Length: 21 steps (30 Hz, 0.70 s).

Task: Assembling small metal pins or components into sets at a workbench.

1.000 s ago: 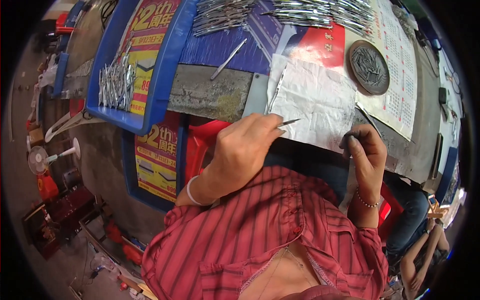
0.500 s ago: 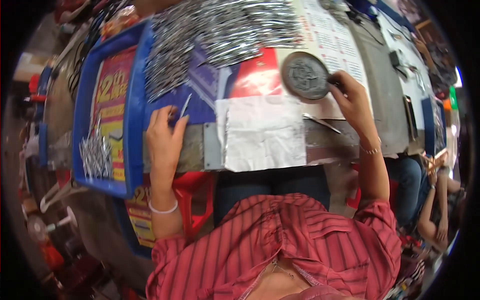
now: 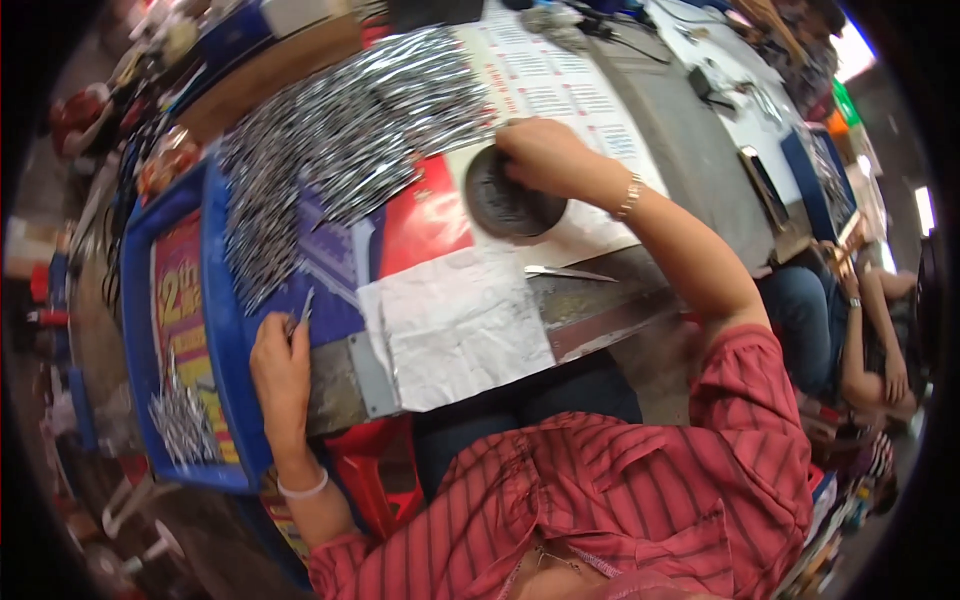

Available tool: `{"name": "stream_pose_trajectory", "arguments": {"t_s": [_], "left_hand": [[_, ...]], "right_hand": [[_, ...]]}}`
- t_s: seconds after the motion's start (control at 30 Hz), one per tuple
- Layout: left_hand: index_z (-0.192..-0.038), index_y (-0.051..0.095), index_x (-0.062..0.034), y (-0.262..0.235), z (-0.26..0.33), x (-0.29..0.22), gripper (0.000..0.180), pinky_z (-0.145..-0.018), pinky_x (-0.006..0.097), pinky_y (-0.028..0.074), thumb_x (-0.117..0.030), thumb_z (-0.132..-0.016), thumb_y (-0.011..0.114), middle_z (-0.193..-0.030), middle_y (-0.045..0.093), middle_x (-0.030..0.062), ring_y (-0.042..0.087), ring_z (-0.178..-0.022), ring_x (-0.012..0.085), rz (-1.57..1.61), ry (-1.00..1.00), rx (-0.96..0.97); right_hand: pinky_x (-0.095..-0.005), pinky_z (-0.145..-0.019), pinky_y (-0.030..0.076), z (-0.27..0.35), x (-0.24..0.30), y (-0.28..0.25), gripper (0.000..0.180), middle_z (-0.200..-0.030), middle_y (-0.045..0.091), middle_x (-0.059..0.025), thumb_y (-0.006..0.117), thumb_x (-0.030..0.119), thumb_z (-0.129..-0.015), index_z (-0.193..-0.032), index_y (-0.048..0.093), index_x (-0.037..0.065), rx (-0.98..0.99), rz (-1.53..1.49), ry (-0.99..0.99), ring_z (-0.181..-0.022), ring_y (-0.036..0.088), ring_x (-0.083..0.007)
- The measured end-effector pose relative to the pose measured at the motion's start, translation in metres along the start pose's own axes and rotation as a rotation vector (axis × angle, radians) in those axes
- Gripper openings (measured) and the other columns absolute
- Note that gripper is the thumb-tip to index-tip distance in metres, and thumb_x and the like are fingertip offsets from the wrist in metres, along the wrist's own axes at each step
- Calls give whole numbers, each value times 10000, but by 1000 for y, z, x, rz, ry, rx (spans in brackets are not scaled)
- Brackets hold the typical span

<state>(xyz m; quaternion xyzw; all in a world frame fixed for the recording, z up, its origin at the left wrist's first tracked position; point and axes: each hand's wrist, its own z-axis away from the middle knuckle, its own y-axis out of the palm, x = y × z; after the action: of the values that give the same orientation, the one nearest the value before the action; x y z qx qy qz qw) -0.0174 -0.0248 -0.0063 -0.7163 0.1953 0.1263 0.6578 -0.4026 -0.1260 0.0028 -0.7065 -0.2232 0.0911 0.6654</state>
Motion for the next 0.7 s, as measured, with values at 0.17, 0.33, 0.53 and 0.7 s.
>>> {"name": "stream_pose_trajectory", "arguments": {"t_s": [0.17, 0.33, 0.53, 0.7], "left_hand": [[-868, 488, 26, 0, 10, 12, 148, -643, 441, 407, -103, -876, 558, -752, 537, 212, 511, -702, 404, 22, 40, -66], [-837, 473, 11, -11, 16, -12, 140, -546, 360, 393, -76, -875, 575, -669, 468, 134, 450, -554, 241, 172, -11, -152], [-1092, 551, 5, -16, 68, -58, 267, -647, 246, 459, -12, -838, 630, -831, 627, 76, 577, -745, 107, 554, -75, -176], [-984, 620, 28, -4, 89, -83, 211, -617, 263, 490, 41, -776, 650, -828, 630, 123, 624, -685, 196, 642, 122, 20]], "right_hand": [[-425, -693, 493, -16, 6, 0, 93, -793, 629, -151, 578, 71, -685, -745, 616, 10, 75, 91, -203, -788, 624, -332], [-396, -674, 517, -16, 22, -31, 125, -755, 635, -169, 602, 94, -678, -743, 650, -2, 307, 209, -101, -794, 647, -329], [-272, -583, 417, 59, 38, -44, 174, -698, 507, -58, 612, 50, -727, -862, 520, -9, -139, -766, -46, -641, 480, -111], [-192, -672, 452, 116, 91, -37, 168, -870, 601, -10, 639, -27, -813, -978, 612, -18, 158, -1434, 250, -762, 555, -58]]}}
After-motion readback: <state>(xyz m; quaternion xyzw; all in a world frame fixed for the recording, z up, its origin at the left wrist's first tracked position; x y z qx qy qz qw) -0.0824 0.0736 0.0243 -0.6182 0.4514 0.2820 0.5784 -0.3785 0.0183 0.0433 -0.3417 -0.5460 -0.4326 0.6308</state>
